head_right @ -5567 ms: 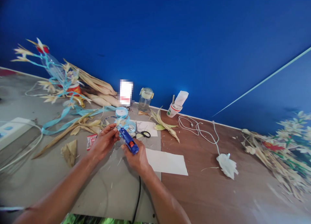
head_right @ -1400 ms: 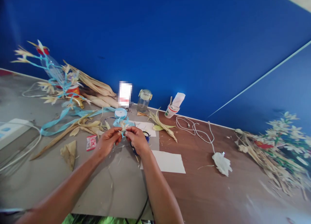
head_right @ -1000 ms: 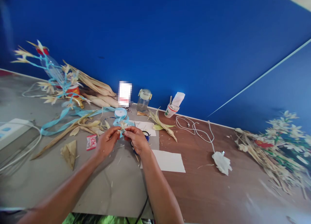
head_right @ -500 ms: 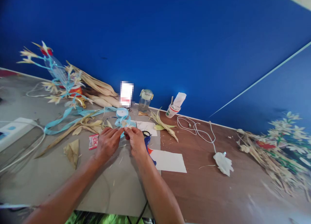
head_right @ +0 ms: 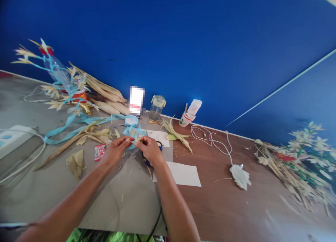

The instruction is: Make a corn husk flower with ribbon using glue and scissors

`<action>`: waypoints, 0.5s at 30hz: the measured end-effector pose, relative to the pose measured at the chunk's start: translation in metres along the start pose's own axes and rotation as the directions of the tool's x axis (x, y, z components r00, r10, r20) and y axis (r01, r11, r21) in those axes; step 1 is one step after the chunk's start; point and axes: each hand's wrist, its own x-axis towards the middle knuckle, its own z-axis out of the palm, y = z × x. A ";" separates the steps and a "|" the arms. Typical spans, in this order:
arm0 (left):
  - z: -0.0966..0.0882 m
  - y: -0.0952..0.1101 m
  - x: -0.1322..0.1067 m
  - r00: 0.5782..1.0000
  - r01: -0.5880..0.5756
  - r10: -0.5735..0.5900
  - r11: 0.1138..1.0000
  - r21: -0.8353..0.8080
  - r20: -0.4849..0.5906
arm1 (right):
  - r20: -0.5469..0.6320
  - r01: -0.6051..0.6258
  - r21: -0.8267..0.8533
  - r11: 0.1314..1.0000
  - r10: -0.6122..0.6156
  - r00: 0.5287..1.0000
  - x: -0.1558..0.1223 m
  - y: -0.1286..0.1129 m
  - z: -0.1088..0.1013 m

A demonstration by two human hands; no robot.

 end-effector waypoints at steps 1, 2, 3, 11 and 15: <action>-0.001 0.000 0.001 0.999 0.028 -0.028 0.999 -0.023 0.026 | 0.018 0.004 -0.024 1.000 -0.004 1.000 0.000 0.001 0.000; -0.001 -0.001 0.001 0.998 0.046 -0.044 0.998 -0.034 0.053 | 0.028 0.012 -0.045 0.999 -0.010 1.000 0.000 0.001 0.000; -0.001 -0.001 0.001 0.996 0.051 -0.049 0.998 -0.032 0.075 | 0.028 0.018 -0.062 0.998 -0.016 0.999 0.000 0.002 0.000; 0.002 -0.009 0.002 0.994 0.016 -0.015 1.000 -0.008 0.107 | -0.021 -0.002 -0.043 0.999 0.002 1.000 0.000 0.005 0.002; 0.004 -0.010 0.000 0.995 -0.068 0.057 0.987 0.144 0.080 | -0.046 -0.029 0.015 0.999 0.029 0.999 0.000 0.004 0.006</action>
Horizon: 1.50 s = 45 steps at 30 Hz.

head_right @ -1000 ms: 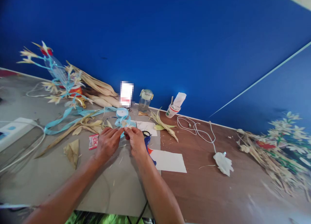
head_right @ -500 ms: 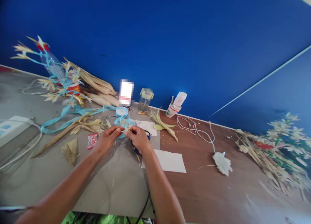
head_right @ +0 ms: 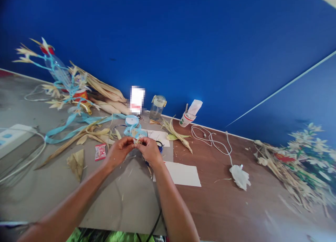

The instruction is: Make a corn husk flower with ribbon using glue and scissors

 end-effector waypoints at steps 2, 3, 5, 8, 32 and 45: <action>0.000 0.001 -0.002 0.998 -0.047 0.054 0.991 0.126 -0.045 | 0.004 -0.019 0.051 0.999 0.018 1.000 0.000 0.000 0.002; -0.001 0.001 -0.002 0.994 -0.069 0.084 0.981 0.183 -0.074 | 0.010 -0.032 0.079 0.996 0.031 0.999 0.001 0.001 0.003; -0.001 0.000 -0.003 0.983 -0.107 0.141 0.960 0.260 -0.118 | 0.016 -0.063 0.124 0.990 0.061 0.998 0.002 0.002 0.005; -0.002 -0.001 -0.003 0.971 -0.131 0.180 0.951 0.280 -0.156 | -0.016 -0.106 0.162 0.981 0.110 0.994 0.003 0.005 0.007; 0.003 0.014 -0.011 0.948 -0.193 0.221 0.971 0.139 -0.227 | -0.237 0.081 0.275 0.958 -0.015 0.971 -0.002 0.013 0.035; -0.005 0.007 0.002 0.988 0.145 -0.155 0.921 -0.361 0.001 | -0.081 0.275 -0.315 0.908 -0.315 0.946 -0.002 0.002 0.012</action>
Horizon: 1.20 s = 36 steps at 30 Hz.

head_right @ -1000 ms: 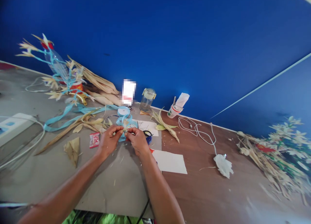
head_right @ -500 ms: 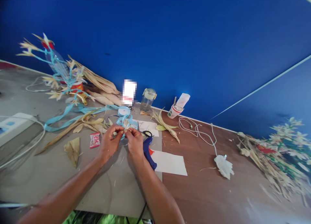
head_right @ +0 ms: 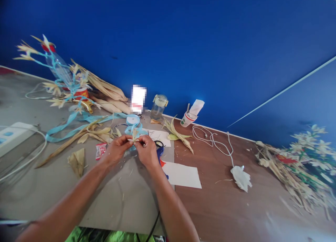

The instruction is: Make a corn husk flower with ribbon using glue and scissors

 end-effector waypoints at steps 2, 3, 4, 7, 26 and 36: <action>0.001 0.001 0.000 1.000 -0.003 0.002 1.000 0.014 0.016 | -0.005 0.052 -0.078 0.996 -0.052 0.999 0.001 -0.003 -0.003; 0.001 0.001 0.000 1.000 -0.005 0.004 1.000 0.018 0.021 | -0.007 0.065 -0.108 0.992 -0.066 0.998 0.001 -0.003 -0.003; 0.001 0.002 0.000 1.000 -0.008 0.008 1.000 0.020 0.024 | -0.011 0.070 -0.139 0.988 -0.072 0.997 0.001 -0.004 -0.004; 0.001 0.002 0.000 1.000 -0.022 0.021 0.999 0.031 0.018 | -0.045 0.069 -0.231 0.971 -0.081 0.996 0.000 -0.004 -0.004; -0.004 0.006 0.004 0.996 0.028 -0.057 0.925 -0.380 -0.065 | -0.175 0.023 -0.427 0.904 -0.108 0.979 -0.001 -0.006 -0.004; -0.009 0.014 0.004 0.993 0.086 -0.116 0.870 -0.486 -0.033 | 0.265 -0.273 0.416 0.867 0.171 0.949 0.011 -0.005 -0.024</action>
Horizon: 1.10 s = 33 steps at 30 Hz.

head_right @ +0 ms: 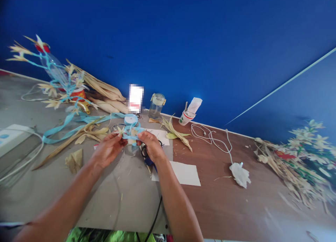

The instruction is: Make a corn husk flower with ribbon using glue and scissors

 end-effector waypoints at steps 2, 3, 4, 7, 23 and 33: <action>-0.001 0.002 0.001 1.000 0.001 -0.001 1.000 -0.015 -0.014 | -0.009 0.030 -0.110 0.994 -0.031 0.999 0.001 -0.005 -0.002; -0.003 0.003 0.002 0.999 -0.004 0.003 0.999 -0.034 -0.034 | -0.007 0.076 -0.212 0.974 -0.079 0.997 0.003 -0.009 -0.005; -0.004 0.004 0.004 0.998 -0.012 0.008 0.998 -0.060 -0.061 | 0.014 0.135 -0.344 0.929 -0.139 0.990 0.005 -0.014 -0.009; -0.011 0.009 0.010 0.984 -0.054 0.028 0.988 -0.145 -0.174 | 0.133 0.301 -0.759 0.577 -0.314 0.940 0.018 -0.035 -0.030; -0.001 -0.006 0.001 0.985 -0.122 0.135 0.985 0.121 -0.108 | 0.264 0.380 -0.758 0.530 -0.283 0.922 0.039 -0.054 -0.018; -0.002 -0.013 0.003 0.974 -0.191 0.214 0.949 0.252 -0.068 | 0.291 0.284 -0.564 0.775 -0.136 0.947 0.039 -0.005 0.019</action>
